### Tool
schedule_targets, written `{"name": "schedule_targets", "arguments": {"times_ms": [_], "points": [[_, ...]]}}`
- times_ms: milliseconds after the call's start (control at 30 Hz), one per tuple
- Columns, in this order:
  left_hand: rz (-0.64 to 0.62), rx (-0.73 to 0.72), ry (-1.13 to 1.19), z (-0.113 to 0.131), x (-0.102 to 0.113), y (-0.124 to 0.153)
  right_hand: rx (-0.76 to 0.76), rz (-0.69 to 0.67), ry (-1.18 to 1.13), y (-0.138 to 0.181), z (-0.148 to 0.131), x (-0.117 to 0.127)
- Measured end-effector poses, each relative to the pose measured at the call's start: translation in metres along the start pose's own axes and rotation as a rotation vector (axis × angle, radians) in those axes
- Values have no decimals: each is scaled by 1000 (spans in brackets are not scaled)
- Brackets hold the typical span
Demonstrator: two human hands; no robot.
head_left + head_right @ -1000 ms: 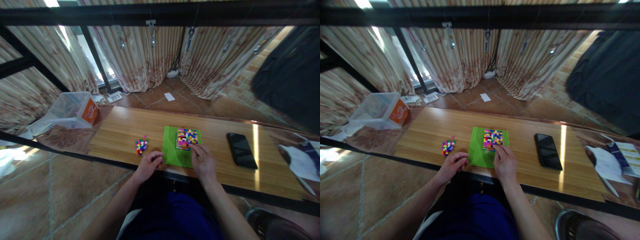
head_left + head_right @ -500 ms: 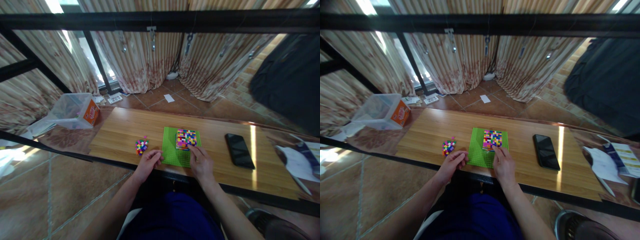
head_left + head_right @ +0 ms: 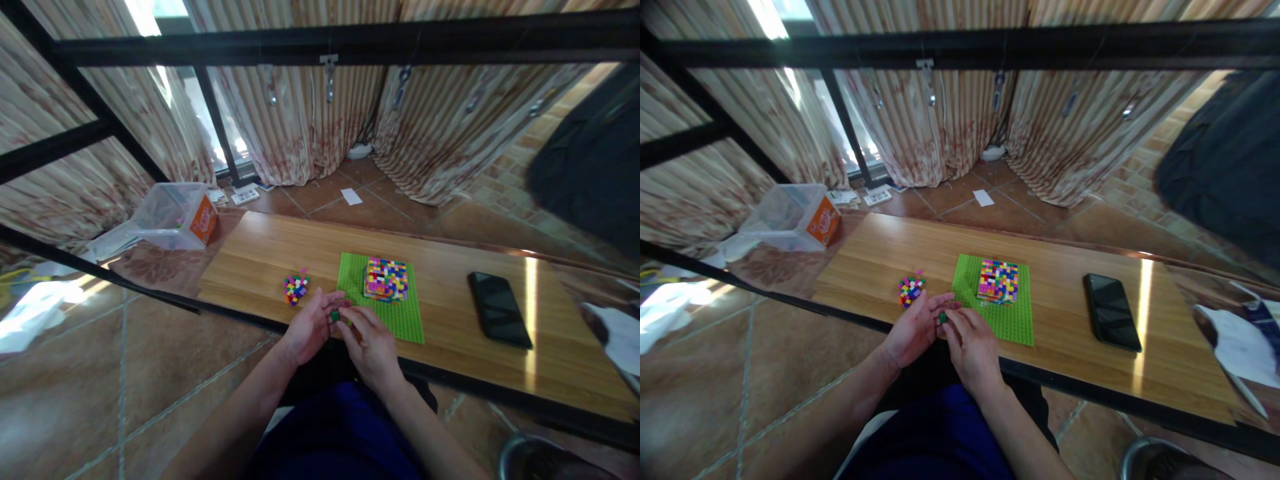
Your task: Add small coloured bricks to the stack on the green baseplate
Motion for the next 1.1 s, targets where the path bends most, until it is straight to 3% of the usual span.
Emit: {"name": "schedule_targets", "arguments": {"times_ms": [200, 367, 500, 700, 833, 1100], "points": [[-29, 23, -13, -12, -5, 1, 16, -39, 96, 7, 9, -11], [-55, 29, -79, -26, -4, -2, -7, -25, 78, 16, 14, -6], [-73, 10, -155, -30, -8, -5, -103, 24, -27, 16, 21, 8], [79, -101, -507, -15, -2, -7, -326, 257, 1, 10, 62, 51], [139, -124, -589, -9, 9, -11, -385, 317, 29, 4, 86, 73], [142, -105, -609, -7, 21, -18, -381, 321, -92, -12, 100, 74]]}}
Point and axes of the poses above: each hand's wrist, its own y-axis away from the middle knuckle, its own x-axis out of the back of the hand, z = x × y, the point moved 4 cm from there along -y, towards the middle knuckle, and after that the axes turned 2 degrees about x, right-handed, at the moved point
